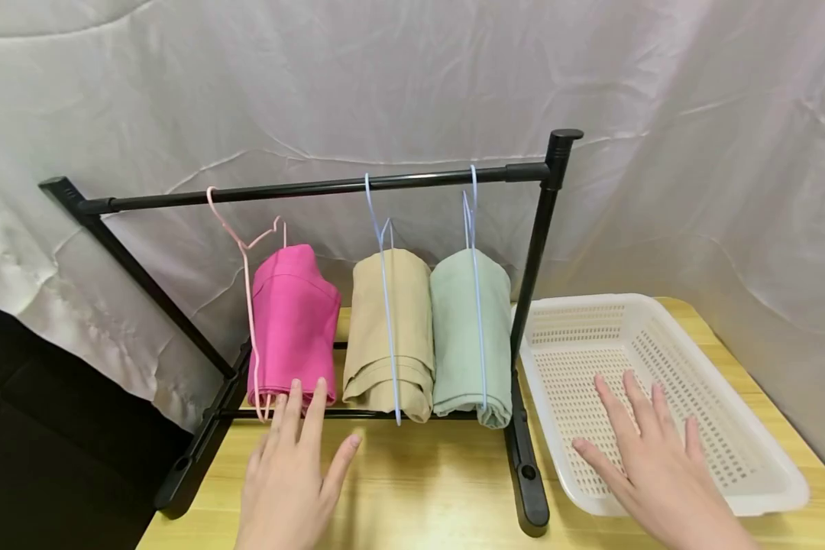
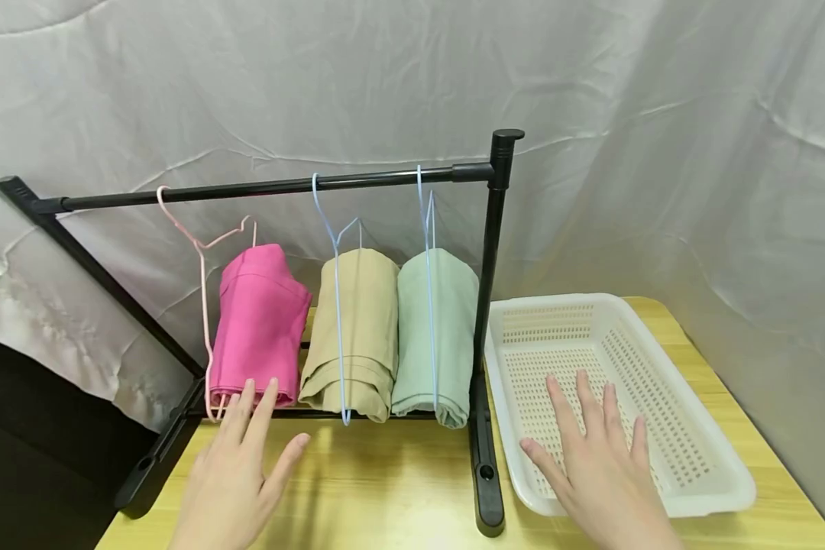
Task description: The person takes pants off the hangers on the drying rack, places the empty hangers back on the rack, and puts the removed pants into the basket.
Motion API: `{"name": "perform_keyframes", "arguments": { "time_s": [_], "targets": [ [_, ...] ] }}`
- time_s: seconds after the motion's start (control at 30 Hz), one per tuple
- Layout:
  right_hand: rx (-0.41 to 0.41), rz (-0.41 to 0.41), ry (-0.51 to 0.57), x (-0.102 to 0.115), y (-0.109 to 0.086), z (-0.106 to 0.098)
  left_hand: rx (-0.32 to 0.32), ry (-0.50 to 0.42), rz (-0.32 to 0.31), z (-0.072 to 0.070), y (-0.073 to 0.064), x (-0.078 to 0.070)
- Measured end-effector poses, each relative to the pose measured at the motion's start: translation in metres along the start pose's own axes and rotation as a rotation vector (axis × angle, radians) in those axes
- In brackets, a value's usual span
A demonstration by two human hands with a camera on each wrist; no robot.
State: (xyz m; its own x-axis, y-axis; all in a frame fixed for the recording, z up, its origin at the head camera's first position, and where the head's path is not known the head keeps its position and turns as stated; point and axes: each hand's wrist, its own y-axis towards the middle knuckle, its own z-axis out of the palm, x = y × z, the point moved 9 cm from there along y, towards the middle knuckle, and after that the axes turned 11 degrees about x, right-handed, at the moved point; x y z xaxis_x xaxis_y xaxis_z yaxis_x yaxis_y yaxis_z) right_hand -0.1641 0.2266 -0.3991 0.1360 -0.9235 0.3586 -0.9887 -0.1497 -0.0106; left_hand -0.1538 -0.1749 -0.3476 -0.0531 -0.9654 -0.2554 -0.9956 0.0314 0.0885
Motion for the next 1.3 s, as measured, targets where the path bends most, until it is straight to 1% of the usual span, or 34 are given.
{"name": "perform_keyframes", "arguments": {
  "time_s": [0.1, 0.17, 0.23, 0.27, 0.33, 0.43, 0.57, 0.63, 0.7, 0.77, 0.87, 0.97, 1.07, 1.13, 1.3],
  "targets": [
    [-0.013, -0.015, -0.001, 0.001, 0.003, -0.007, -0.12, -0.025, 0.051, -0.015, -0.004, -0.007],
    [-0.019, -0.026, 0.007, 0.002, 0.005, -0.012, -0.212, -0.047, 0.102, -0.026, -0.007, -0.013],
    [-0.02, -0.035, 0.007, 0.003, 0.008, -0.017, -0.283, -0.074, 0.157, -0.036, -0.01, -0.021],
    [-0.023, -0.039, 0.01, 0.003, 0.009, -0.02, -0.308, -0.088, 0.183, -0.04, -0.011, -0.025],
    [-0.026, -0.048, 0.014, 0.005, 0.013, -0.025, -0.331, -0.116, 0.232, -0.047, -0.013, -0.034],
    [-0.058, -0.079, 0.024, 0.01, 0.02, -0.035, -0.327, -0.165, 0.298, -0.054, -0.014, -0.048],
    [-0.141, -0.169, 0.025, 0.019, 0.03, -0.051, -0.294, -0.252, 0.395, -0.06, -0.014, -0.068],
    [-0.162, -0.206, 0.031, 0.022, 0.035, -0.058, -0.262, -0.309, 0.446, -0.061, -0.013, -0.078],
    [-0.163, -0.228, 0.047, 0.024, 0.041, -0.064, -0.226, -0.355, 0.48, -0.061, -0.01, -0.086],
    [-0.145, -0.233, 0.068, 0.024, 0.048, -0.068, -0.18, -0.404, 0.495, -0.059, -0.005, -0.094],
    [-0.11, -0.228, 0.097, 0.023, 0.057, -0.074, -0.112, -0.463, 0.485, -0.053, 0.004, -0.103],
    [-0.083, -0.225, 0.123, 0.022, 0.066, -0.077, -0.062, -0.501, 0.477, -0.046, 0.013, -0.11],
    [-0.057, -0.23, 0.146, 0.023, 0.072, -0.078, -0.049, -0.499, 0.484, -0.04, 0.019, -0.119],
    [-0.046, -0.238, 0.148, 0.024, 0.076, -0.078, -0.063, -0.464, 0.497, -0.038, 0.02, -0.125],
    [-0.015, -0.241, 0.152, 0.026, 0.084, -0.075, -0.122, -0.365, 0.546, -0.036, 0.012, -0.142]
  ]
}}
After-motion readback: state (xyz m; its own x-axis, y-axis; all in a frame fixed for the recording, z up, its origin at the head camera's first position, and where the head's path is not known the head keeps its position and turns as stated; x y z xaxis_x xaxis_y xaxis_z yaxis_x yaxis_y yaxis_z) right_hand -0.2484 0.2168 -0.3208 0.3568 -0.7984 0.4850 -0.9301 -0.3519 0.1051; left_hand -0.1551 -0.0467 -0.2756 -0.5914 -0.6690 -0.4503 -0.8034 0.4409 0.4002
